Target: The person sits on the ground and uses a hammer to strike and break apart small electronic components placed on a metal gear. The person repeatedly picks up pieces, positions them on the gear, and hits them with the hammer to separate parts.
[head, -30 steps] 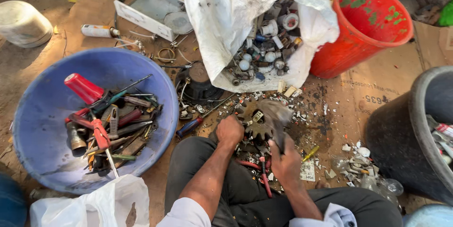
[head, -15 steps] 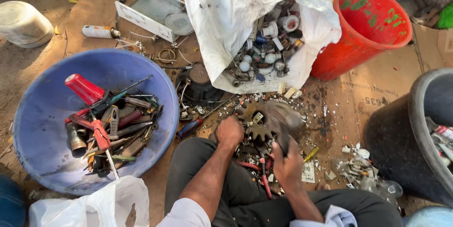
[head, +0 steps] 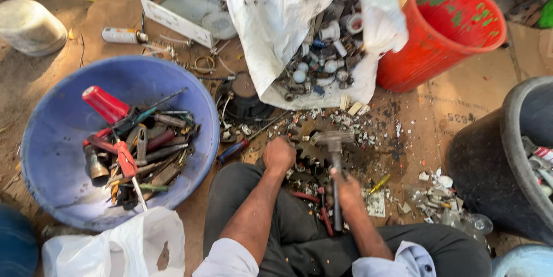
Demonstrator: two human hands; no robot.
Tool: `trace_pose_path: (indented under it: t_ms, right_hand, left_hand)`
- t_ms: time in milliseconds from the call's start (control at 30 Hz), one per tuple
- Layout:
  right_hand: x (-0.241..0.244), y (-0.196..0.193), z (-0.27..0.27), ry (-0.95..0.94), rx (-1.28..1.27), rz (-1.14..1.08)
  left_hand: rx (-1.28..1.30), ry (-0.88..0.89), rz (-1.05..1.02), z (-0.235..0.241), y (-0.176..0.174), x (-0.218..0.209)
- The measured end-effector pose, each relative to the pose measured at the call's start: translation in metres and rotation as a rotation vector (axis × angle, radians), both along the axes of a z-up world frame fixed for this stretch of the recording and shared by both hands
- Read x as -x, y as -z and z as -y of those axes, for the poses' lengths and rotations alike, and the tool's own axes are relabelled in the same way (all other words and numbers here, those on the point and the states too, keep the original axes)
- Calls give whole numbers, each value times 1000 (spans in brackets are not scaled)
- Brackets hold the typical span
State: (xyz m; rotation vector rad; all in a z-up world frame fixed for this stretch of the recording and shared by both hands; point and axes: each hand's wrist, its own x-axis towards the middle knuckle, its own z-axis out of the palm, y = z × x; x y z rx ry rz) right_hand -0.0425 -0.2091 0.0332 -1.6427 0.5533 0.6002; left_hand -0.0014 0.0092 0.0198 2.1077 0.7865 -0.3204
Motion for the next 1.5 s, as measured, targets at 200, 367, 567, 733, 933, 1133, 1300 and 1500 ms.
trace_pose_path:
  t_ms: [200,367,567,733,933,1133,1300,1500]
  right_hand:
    - [-15,33,32,325,-404,-40]
    - [-36,78,57,372,-114,-92]
    - [-30,79,43,29,576,38]
    - [-19,33,22,-265,911,100]
    - [-28,6,10,-271,764,25]
    - [-33,16,8,-295,778,110]
    - [-37,21,10,-282,903,562]
    - [-63,18,-35,-406,570,826]
  left_hand:
    - [5,124,30,-16,-18,12]
    - [-84,316,-127,-38,-41,23]
    - [-234,582,-378,-24,-22,3]
    - [-156,369,-290,1,33,-15]
    - [-209,104,-260,14,93,-30]
    - [-457,78,-184,34,141,-22]
    - [-473,123,-301,38,169,-23]
    - [-401,71,-189,32,175,-25]
